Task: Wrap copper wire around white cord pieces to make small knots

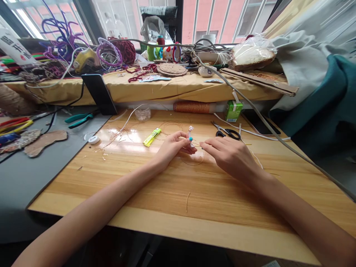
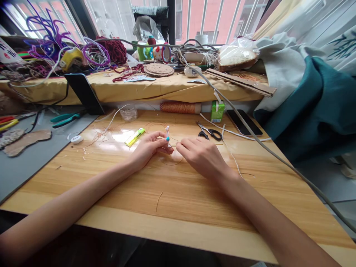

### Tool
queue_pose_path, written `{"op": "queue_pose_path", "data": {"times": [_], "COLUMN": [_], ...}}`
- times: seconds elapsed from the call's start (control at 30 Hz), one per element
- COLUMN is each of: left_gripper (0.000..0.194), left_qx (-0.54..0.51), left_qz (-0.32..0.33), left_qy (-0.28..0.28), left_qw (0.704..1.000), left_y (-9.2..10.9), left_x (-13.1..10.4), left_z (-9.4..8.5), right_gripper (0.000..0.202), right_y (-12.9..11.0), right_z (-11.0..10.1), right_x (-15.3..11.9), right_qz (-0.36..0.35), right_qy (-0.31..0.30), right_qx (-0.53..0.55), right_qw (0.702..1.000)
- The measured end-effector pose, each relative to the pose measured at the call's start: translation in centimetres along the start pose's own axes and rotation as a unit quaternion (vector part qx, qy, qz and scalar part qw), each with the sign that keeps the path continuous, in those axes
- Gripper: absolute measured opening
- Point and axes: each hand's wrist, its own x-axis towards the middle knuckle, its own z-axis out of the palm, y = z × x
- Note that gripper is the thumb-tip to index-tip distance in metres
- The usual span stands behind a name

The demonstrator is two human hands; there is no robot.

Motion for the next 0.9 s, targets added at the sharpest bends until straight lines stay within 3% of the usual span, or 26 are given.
{"op": "queue_pose_path", "data": {"times": [0.23,0.47,0.7,0.9], "left_gripper": [0.01,0.011,0.013,0.011], "left_qx": [0.005,0.0,0.001,0.064], "left_qz": [-0.015,-0.018,-0.021,-0.046], "left_qy": [0.0,-0.009,-0.039,-0.054], "left_qw": [1.0,1.0,0.999,0.995], "left_y": [0.29,0.22,0.1,0.35], "left_x": [-0.25,-0.19,-0.08,-0.12], "left_z": [0.32,0.3,-0.01,0.15], "right_gripper": [0.025,0.026,0.024,0.026], "right_y": [0.1,0.01,-0.16,-0.18], "right_z": [0.33,0.51,0.53,0.65], "right_x": [-0.1,-0.08,-0.07,0.04], "right_qz": [-0.041,-0.036,-0.018,-0.03], "right_qy": [0.033,0.026,-0.03,-0.015], "right_qx": [0.009,0.02,0.061,0.062], "right_qw": [0.999,0.999,0.998,0.998]}}
